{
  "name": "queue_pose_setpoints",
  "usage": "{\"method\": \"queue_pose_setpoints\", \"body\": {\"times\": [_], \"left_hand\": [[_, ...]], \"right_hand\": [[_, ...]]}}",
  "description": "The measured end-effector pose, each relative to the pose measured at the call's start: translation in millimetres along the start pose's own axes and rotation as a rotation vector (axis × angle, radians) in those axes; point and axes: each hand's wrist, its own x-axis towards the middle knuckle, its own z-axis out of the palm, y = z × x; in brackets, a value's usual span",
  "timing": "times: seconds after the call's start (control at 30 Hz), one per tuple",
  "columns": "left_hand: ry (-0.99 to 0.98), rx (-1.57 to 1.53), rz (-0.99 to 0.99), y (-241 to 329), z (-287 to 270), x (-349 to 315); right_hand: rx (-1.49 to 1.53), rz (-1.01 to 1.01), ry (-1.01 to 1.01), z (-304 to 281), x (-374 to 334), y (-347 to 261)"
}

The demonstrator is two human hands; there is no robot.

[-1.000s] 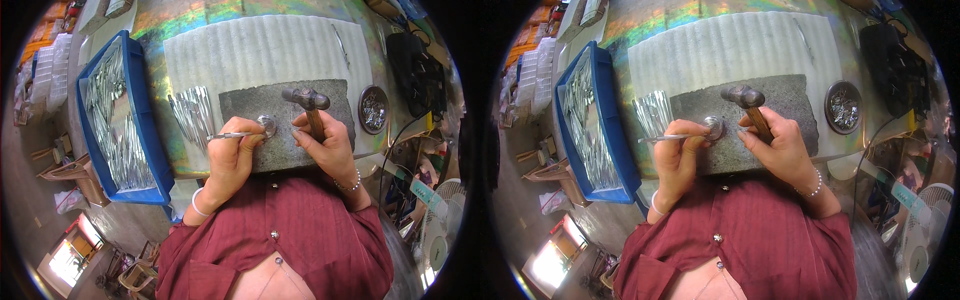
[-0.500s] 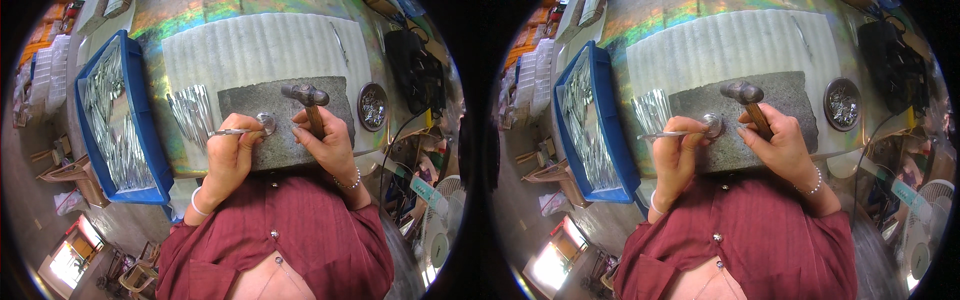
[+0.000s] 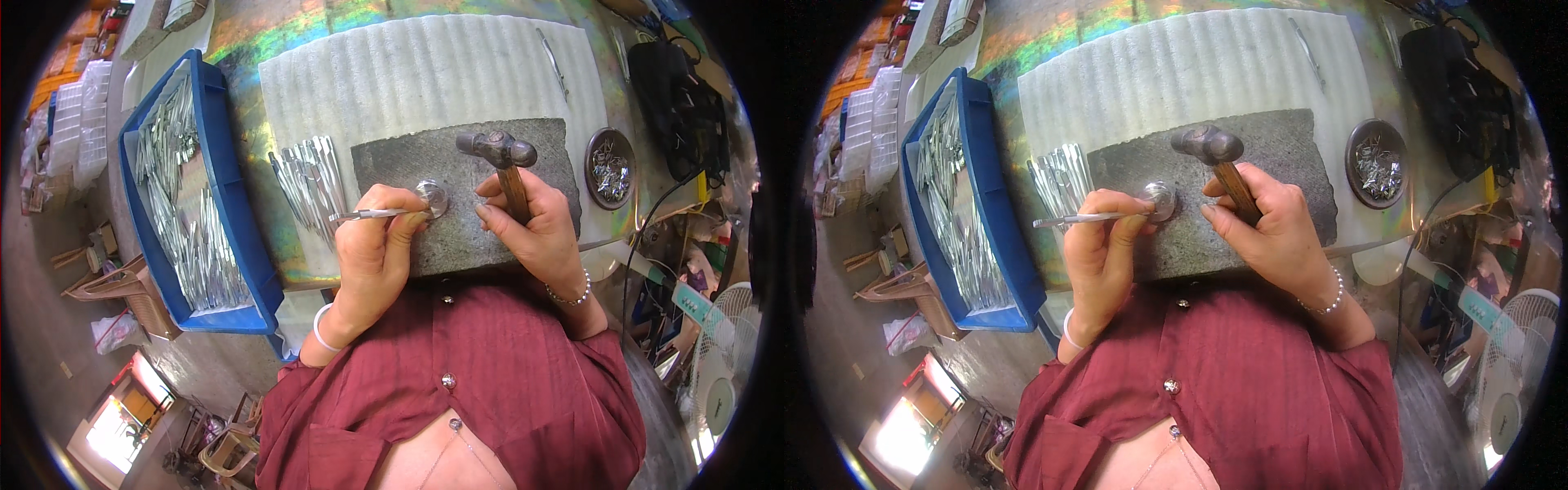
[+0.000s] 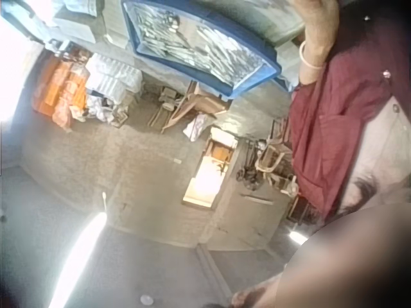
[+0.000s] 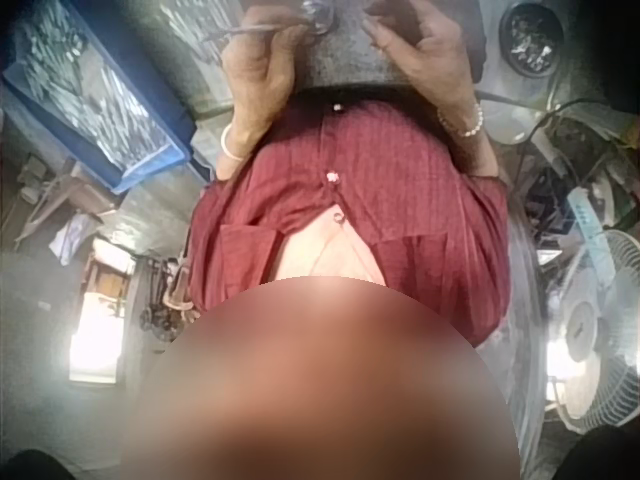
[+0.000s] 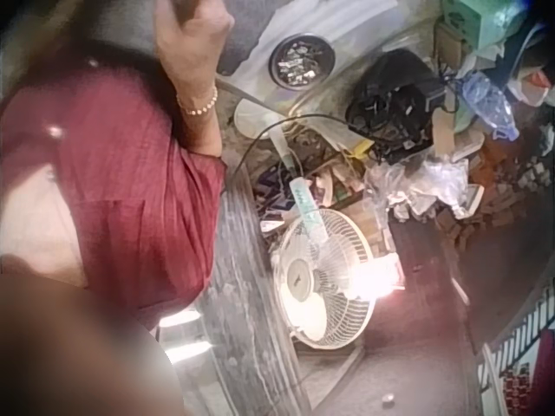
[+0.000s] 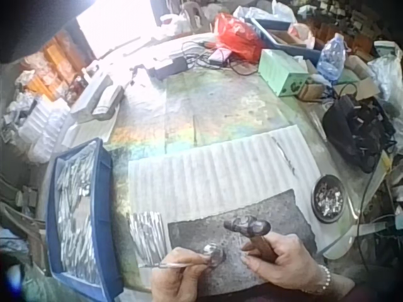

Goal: Manually hammering and marking small metal strips on a stone block for assembly or processing.

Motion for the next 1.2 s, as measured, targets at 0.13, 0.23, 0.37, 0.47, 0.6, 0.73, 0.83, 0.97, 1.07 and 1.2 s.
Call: {"method": "queue_pose_setpoints", "body": {"times": [0.13, 0.23, 0.37, 0.47, 0.6, 0.73, 0.83, 0.97, 1.07, 1.2], "left_hand": [[-0.006, 0.047, 0.042, -1, 1, 0], [0.002, 0.055, 0.037, 1, 1, 0], [-0.005, 0.065, 0.040, 3, 2, 1], [-0.003, 0.071, 0.035, 3, 1, 0], [0.021, 0.046, -0.001, 4, 3, -2], [0.025, 0.054, 0.011, 3, 5, -1], [0.017, 0.100, 0.053, 3, 6, -1], [-0.002, 0.422, 0.272, 6, 7, -1], [-0.025, 0.570, 0.371, 12, 6, -1], [-0.119, 0.657, 0.437, 9, 1, 2]], "right_hand": [[-0.001, -0.010, 0.008, -1, 0, 1], [0.001, -0.023, 0.006, -1, 0, 2], [0.009, -0.025, 0.013, 0, -1, 4], [0.016, -0.042, 0.027, 1, -1, 4], [-0.001, -0.058, 0.042, 2, -2, 4], [-0.009, -0.059, 0.043, 1, -2, 5], [-0.032, -0.050, 0.035, 1, -2, 4], [0.100, -0.074, 0.013, 4, -4, -8], [0.150, -0.173, -0.086, 3, -8, -19], [0.053, -0.411, -0.279, 2, -6, -57]]}}
